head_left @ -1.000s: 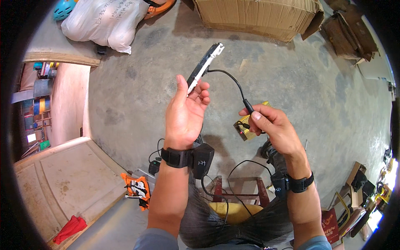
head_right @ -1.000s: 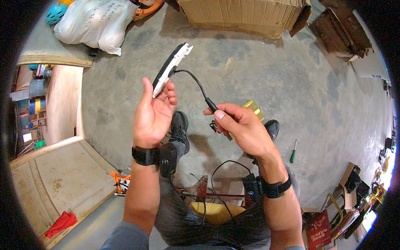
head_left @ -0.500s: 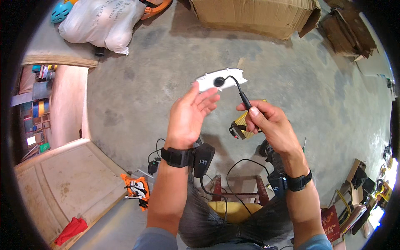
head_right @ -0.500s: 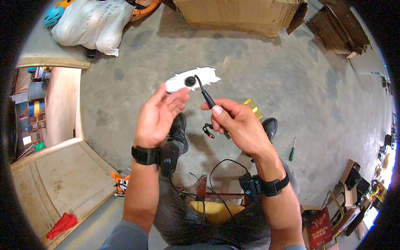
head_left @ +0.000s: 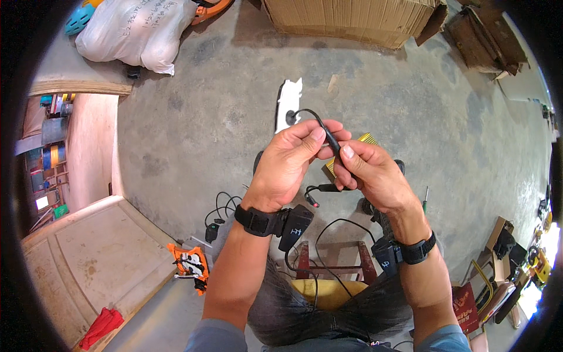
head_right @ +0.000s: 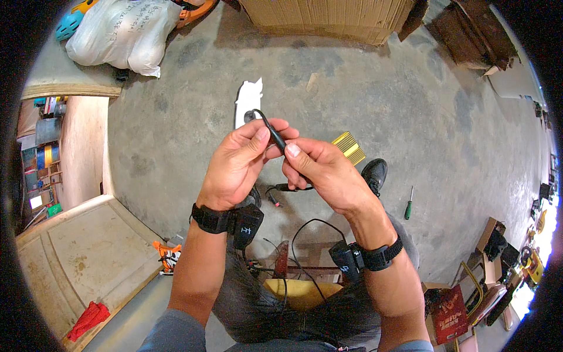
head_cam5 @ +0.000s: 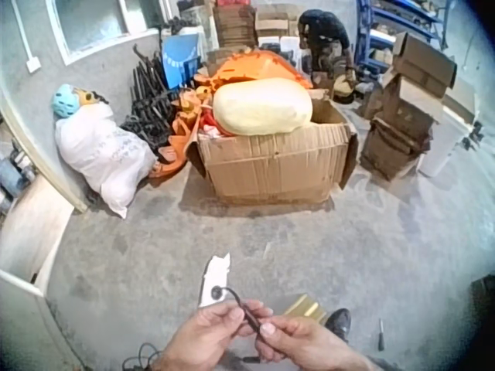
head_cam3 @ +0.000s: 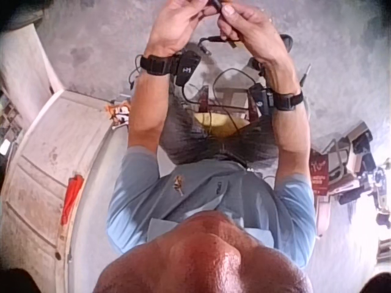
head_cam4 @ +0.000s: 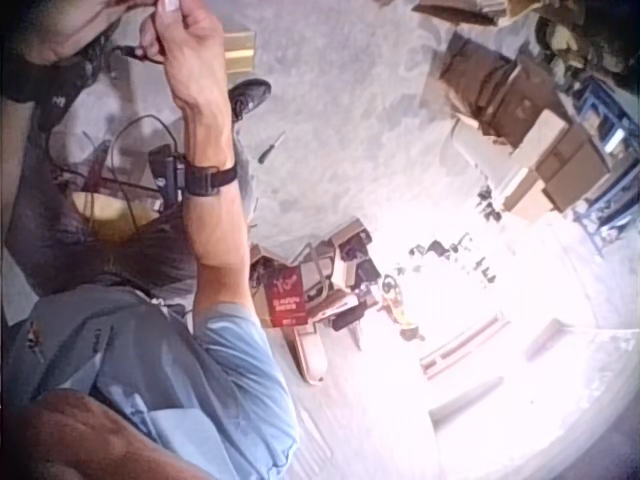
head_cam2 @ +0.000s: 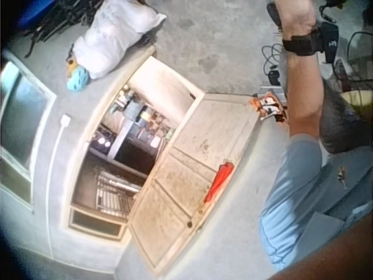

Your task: Connecting wires and electrical connectors to a small component or sensor.

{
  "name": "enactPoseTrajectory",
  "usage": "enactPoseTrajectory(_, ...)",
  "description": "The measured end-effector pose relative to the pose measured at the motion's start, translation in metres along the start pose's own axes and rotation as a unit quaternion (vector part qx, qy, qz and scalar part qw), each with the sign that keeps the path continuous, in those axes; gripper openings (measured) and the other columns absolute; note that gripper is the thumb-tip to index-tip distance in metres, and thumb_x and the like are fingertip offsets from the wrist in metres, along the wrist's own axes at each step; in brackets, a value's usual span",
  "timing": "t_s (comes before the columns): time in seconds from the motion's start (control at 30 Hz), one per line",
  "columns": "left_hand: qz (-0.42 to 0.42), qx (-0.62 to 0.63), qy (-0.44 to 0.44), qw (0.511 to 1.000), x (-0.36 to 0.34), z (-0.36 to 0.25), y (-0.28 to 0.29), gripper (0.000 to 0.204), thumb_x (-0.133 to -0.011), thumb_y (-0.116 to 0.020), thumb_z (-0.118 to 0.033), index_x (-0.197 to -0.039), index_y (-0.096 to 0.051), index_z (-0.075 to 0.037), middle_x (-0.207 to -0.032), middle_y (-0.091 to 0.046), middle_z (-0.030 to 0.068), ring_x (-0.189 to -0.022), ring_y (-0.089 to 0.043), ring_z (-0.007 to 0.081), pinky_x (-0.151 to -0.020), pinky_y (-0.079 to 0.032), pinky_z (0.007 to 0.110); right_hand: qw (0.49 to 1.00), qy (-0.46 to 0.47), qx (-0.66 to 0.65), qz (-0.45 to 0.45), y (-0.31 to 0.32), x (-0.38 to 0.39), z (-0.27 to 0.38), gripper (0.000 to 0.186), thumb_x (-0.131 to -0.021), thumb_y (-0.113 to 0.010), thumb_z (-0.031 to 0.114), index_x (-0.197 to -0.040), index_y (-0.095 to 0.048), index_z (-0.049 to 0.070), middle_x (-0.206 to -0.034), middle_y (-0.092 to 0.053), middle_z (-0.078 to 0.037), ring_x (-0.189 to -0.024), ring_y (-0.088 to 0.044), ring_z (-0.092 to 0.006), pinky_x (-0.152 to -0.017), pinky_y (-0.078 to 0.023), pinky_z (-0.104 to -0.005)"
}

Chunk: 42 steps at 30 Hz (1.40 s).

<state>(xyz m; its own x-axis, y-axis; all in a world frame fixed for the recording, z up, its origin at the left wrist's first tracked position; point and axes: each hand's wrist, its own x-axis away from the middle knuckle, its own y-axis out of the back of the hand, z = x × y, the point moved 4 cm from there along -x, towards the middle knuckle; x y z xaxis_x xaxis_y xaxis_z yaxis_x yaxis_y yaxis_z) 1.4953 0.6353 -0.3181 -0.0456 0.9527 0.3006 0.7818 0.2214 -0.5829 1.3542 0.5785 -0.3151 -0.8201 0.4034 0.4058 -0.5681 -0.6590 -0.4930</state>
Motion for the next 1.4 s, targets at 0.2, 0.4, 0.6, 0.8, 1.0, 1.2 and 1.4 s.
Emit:
enactPoseTrajectory(0.2, -0.006, -0.002, -0.01, 1.0, 0.002, -0.002, 0.006, 0.027, -0.102, -0.05, -0.02, -0.116, -0.06, 0.001, -0.112, -0.065, 0.0147, -0.103, -0.062, 0.0212, -0.095, -0.047, 0.036, 1.0, -0.025, -0.012, -0.008, -0.008, 0.002, 0.004, 0.03, -0.103, -0.05, 0.031, -0.099, -0.062, 0.004, -0.073, -0.054, 0.003, -0.068, -0.049, -0.0078, -0.065, -0.041, -0.0237)
enactPoseTrajectory(0.4, 0.01, -0.002, -0.029, 1.0, 0.003, -0.007, -0.008, 0.034, -0.102, -0.049, -0.02, -0.126, -0.057, 0.002, -0.116, -0.064, 0.0157, -0.097, -0.062, 0.0185, -0.09, -0.048, 0.031, 0.997, -0.039, -0.032, 0.061, 0.0, 0.003, -0.002, 0.031, -0.102, -0.051, 0.032, -0.101, -0.063, 0.004, -0.071, -0.052, 0.003, -0.065, -0.048, -0.0078, -0.067, -0.044, -0.0238)
enactPoseTrajectory(0.6, 0.067, -0.005, -0.026, 0.997, 0.005, -0.004, -0.015, 0.037, -0.102, -0.05, -0.023, -0.126, -0.057, 0.005, -0.114, -0.064, 0.0159, -0.082, -0.06, 0.0131, -0.084, -0.048, 0.028, 0.975, -0.039, -0.181, 0.122, -0.005, 0.007, -0.002, 0.032, -0.103, -0.048, 0.034, -0.099, -0.062, 0.004, -0.067, -0.043, 0.005, -0.059, -0.038, -0.0073, -0.06, -0.04, -0.0261)
enactPoseTrajectory(0.8, 0.037, -0.011, -0.072, 0.997, 0.007, -0.006, -0.017, 0.032, -0.102, -0.051, -0.027, -0.108, -0.063, 0.003, -0.103, -0.066, 0.013, -0.069, -0.056, 0.0089, -0.067, -0.047, 0.022, 0.972, -0.063, -0.192, 0.118, -0.015, 0.006, -0.002, 0.033, -0.104, -0.047, 0.035, -0.097, -0.059, 0.005, -0.067, -0.039, 0.006, -0.058, -0.031, -0.0068, -0.055, -0.033, -0.0243)
enactPoseTrajectory(1.0, -0.048, -0.05, -0.091, 0.993, 0.005, -0.006, -0.014, 0.028, -0.103, -0.051, -0.025, -0.102, -0.063, 0.0, -0.098, -0.066, 0.0112, -0.065, -0.055, 0.0089, -0.065, -0.047, 0.022, 0.989, -0.045, -0.135, 0.042, -0.021, 0.003, -0.004, 0.032, -0.105, -0.045, 0.034, -0.094, -0.058, 0.007, -0.067, -0.035, 0.007, -0.058, -0.029, -0.0064, -0.054, -0.029, -0.0229)
enactPoseTrajectory(1.2, -0.092, -0.081, -0.086, 0.989, 0.005, -0.005, -0.014, 0.028, -0.103, -0.05, -0.022, -0.095, -0.064, 0.0, -0.084, -0.063, 0.0037, -0.069, -0.054, 0.0078, -0.063, -0.045, 0.023, 0.989, 0.025, 0.134, -0.061, -0.019, 0.0, -0.005, 0.031, -0.104, -0.046, 0.029, -0.11, -0.061, 0.001, -0.069, -0.049, 0.001, -0.063, -0.041, -0.0109, -0.058, -0.039, -0.027)
enactPoseTrajectory(1.4, -0.139, -0.081, -0.092, 0.983, -0.001, 0.003, -0.007, 0.029, -0.103, -0.051, -0.023, -0.095, -0.065, 0.001, -0.086, -0.064, 0.0043, -0.078, -0.055, 0.01, -0.069, -0.046, 0.026, 0.901, 0.151, 0.372, -0.165, -0.023, -0.001, 0.004, 0.027, -0.101, -0.05, 0.023, -0.109, -0.06, 0.0, -0.075, -0.062, -0.02, -0.069, -0.062, -0.0389, -0.06, -0.047, -0.0434)
